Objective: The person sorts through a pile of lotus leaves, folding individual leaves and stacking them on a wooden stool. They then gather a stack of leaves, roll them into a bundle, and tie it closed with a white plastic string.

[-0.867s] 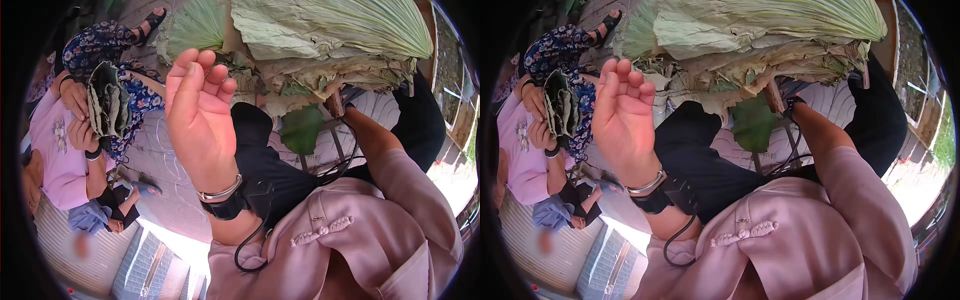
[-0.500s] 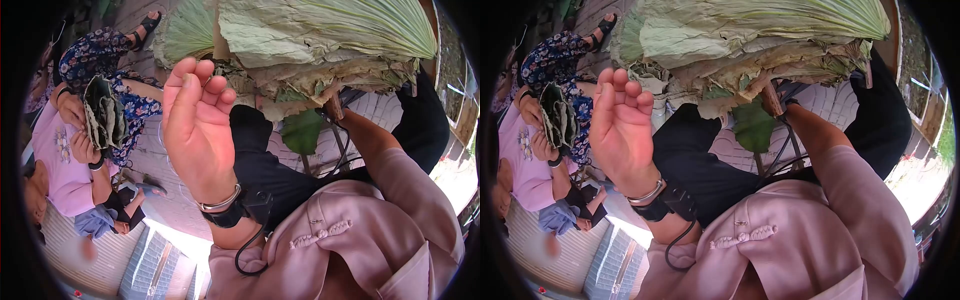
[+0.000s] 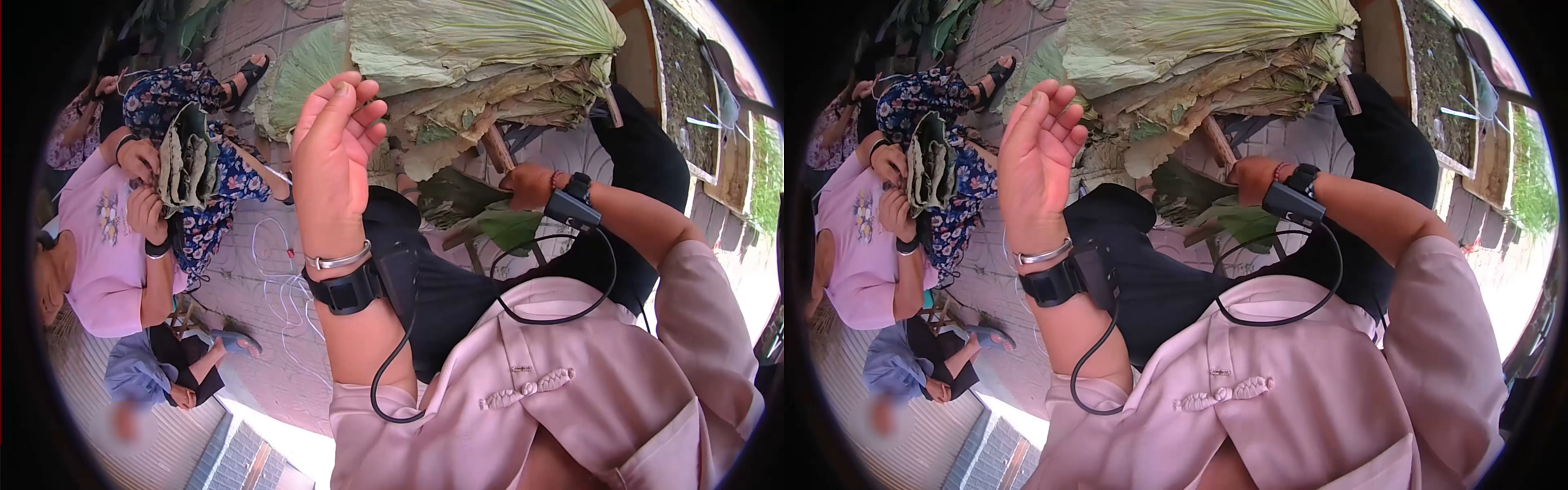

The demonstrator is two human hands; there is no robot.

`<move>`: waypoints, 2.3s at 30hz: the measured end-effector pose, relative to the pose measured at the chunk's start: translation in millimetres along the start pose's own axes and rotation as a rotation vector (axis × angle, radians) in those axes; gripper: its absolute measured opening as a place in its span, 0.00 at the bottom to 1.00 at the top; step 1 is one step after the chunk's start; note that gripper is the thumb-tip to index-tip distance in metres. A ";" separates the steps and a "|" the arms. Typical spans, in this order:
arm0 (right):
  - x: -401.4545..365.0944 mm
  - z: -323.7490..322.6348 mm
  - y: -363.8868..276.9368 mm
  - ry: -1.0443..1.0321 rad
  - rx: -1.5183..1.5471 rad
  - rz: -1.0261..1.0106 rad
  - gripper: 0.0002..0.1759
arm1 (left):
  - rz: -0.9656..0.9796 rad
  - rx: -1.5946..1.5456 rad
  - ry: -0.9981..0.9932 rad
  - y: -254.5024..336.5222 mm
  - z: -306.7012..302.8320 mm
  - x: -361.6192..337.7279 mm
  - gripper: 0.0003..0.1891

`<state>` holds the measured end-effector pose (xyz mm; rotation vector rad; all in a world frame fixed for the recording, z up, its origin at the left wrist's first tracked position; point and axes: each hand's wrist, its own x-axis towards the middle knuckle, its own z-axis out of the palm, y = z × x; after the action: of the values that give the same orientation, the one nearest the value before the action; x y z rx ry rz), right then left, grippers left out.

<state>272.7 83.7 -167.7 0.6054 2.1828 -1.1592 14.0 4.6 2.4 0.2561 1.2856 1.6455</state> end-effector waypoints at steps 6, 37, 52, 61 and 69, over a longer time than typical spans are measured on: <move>-111.7 -64.8 -60.9 -0.096 0.438 -0.046 0.15 | -0.037 0.054 -0.091 -4.2 5.9 -3.6 0.11; -267.6 -264.0 -79.9 1.741 -0.172 -0.156 0.15 | -0.034 0.153 -0.508 -50.7 105.8 24.0 0.14; -176.0 -279.7 -72.7 0.743 1.002 -0.714 0.20 | -0.056 -0.347 -0.712 -40.2 93.5 25.7 0.27; -149.9 -284.3 -92.7 1.215 0.823 -0.345 0.23 | -0.083 -0.319 -0.613 -18.8 65.7 25.6 0.23; -116.9 -274.4 -80.2 1.040 -0.642 0.281 0.33 | 0.151 -0.721 -0.321 9.2 30.4 34.6 0.26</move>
<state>228.9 261.2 81.3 1.3348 2.9185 0.1388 12.4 51.0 9.3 0.1634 0.3943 1.9878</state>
